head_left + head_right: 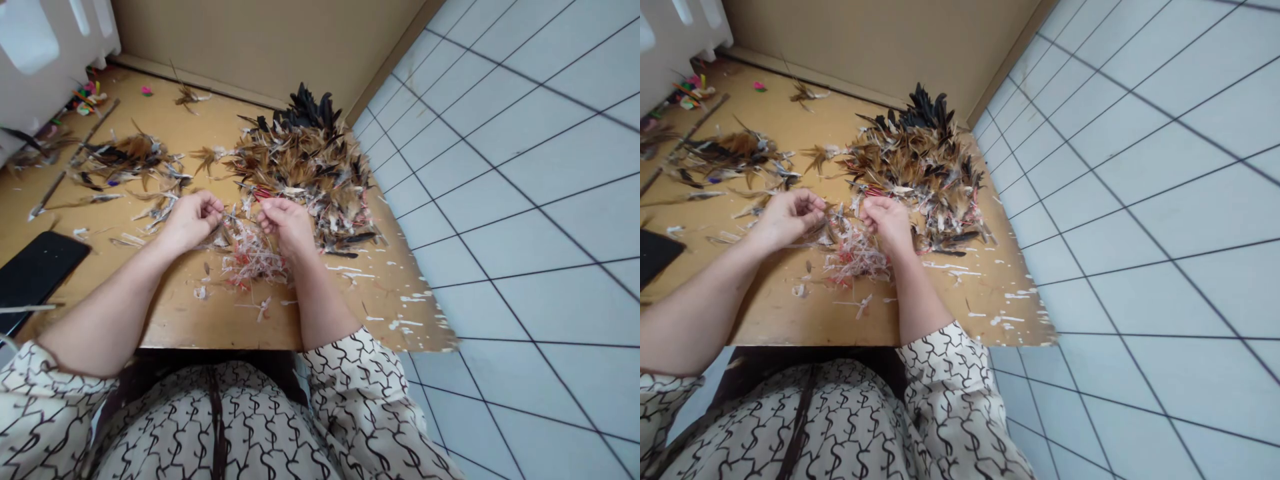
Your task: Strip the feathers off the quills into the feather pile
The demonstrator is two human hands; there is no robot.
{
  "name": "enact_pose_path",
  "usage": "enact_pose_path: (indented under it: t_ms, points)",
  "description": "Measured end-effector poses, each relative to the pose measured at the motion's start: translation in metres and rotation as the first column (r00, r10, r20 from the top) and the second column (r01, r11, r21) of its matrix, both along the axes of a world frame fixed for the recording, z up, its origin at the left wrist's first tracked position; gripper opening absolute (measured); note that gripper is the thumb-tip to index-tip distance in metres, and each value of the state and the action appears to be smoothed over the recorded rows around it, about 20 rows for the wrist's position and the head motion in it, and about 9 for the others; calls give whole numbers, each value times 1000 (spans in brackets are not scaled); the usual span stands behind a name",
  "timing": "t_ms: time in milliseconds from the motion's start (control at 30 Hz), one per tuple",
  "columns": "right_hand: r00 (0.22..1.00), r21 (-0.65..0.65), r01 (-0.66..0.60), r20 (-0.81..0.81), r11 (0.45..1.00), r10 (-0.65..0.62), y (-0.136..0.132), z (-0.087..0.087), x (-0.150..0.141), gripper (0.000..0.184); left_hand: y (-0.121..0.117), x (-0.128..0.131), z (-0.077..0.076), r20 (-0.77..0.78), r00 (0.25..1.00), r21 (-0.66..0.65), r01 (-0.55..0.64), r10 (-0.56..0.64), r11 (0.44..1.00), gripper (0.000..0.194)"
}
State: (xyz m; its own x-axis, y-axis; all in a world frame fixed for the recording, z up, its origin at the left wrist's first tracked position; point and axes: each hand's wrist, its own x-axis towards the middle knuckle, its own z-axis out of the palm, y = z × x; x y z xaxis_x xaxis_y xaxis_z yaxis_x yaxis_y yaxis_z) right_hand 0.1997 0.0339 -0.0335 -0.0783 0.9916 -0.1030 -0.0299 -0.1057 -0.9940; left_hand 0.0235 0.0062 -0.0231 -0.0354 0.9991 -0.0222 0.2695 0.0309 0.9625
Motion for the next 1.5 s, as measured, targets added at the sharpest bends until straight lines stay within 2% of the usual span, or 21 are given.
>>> enact_pose_path:
  t_ms: [67, 100, 167, 267, 333, 367, 433, 533, 600, 700, 833, 933, 1033, 1133, 1267, 1333, 1400, 1467, 1500]
  points:
    - [958, 128, -71, 286, 989, 32, -7, 2, -3, 19, -1, -1, -1, -89, 995, 5, 48, -47, 999, 5]
    - [899, 161, -129, 435, 979, 47, -10, 3, -5, 23, -1, -1, -2, -142, 988, 17, 69, -66, 997, 3]
    - [731, 153, -240, 678, 959, 75, -15, 6, -6, 29, -1, -2, -4, -259, 963, 54, 99, -82, 994, 2]
    - [501, 76, -352, 857, 933, 119, -19, 10, -8, 24, -1, -2, -5, -400, 913, 84, 127, -83, 988, 2]
    - [430, 9, -392, 886, 920, 174, -19, 10, -8, 17, -1, -2, -6, -442, 893, 75, 133, -87, 988, 2]
    - [430, -15, -401, 880, 916, 202, -18, 10, -7, 16, -1, -2, -6, -454, 887, 67, 129, -85, 989, 2]
    - [486, -25, -396, 842, 918, 233, -16, 9, -6, 13, -1, -2, -6, -479, 875, 52, 108, -70, 993, 3]
    - [597, 19, -327, 779, 945, 191, -14, 7, -4, 10, 0, -2, -6, -506, 860, 35, 86, -56, 996, 5]
    - [627, 49, -289, 765, 956, 151, -14, 7, -3, 12, 0, -2, -7, -525, 850, 55, 86, -44, 995, 8]
    - [603, 76, -301, 787, 951, 128, -16, 7, -5, 23, 1, 0, -10, -566, 824, 121, 120, -31, 985, 14]
    - [486, 3, -393, 850, 920, 204, -17, 6, -7, 26, 2, 1, -16, -615, 785, 129, 196, -77, 972, 12]
    - [518, -1, -427, 819, 904, 246, -15, 4, -5, 18, 3, 0, -17, -579, 807, 100, 206, -112, 973, 13]
    - [577, 25, -409, 782, 912, 237, -13, 4, -2, 15, 3, -4, -13, -492, 868, 83, 129, -72, 988, 11]
    - [567, 26, -394, 794, 919, 221, -12, 5, -1, 17, 4, -7, -9, -415, 910, 77, 25, 9, 997, 8]
    - [556, 16, -380, 803, 925, 214, -11, 2, -1, 13, 5, -11, -8, -348, 936, 85, -33, 60, 996, 6]
    - [611, 77, -324, 778, 943, 146, -10, -1, -1, 8, 6, -12, -10, -325, 942, 106, -55, 87, 993, 7]
    - [683, 207, -260, 730, 943, 28, -9, -6, -3, 15, 7, -12, -12, -300, 948, 130, -71, 108, 989, 11]
    - [714, 330, -259, 698, 908, -50, -9, -10, -6, 23, 9, -12, -15, -276, 953, 148, -83, 122, 985, 18]
    - [703, 360, -292, 709, 886, -57, -9, -12, -8, 24, 9, -12, -16, -268, 955, 153, -87, 126, 984, 21]
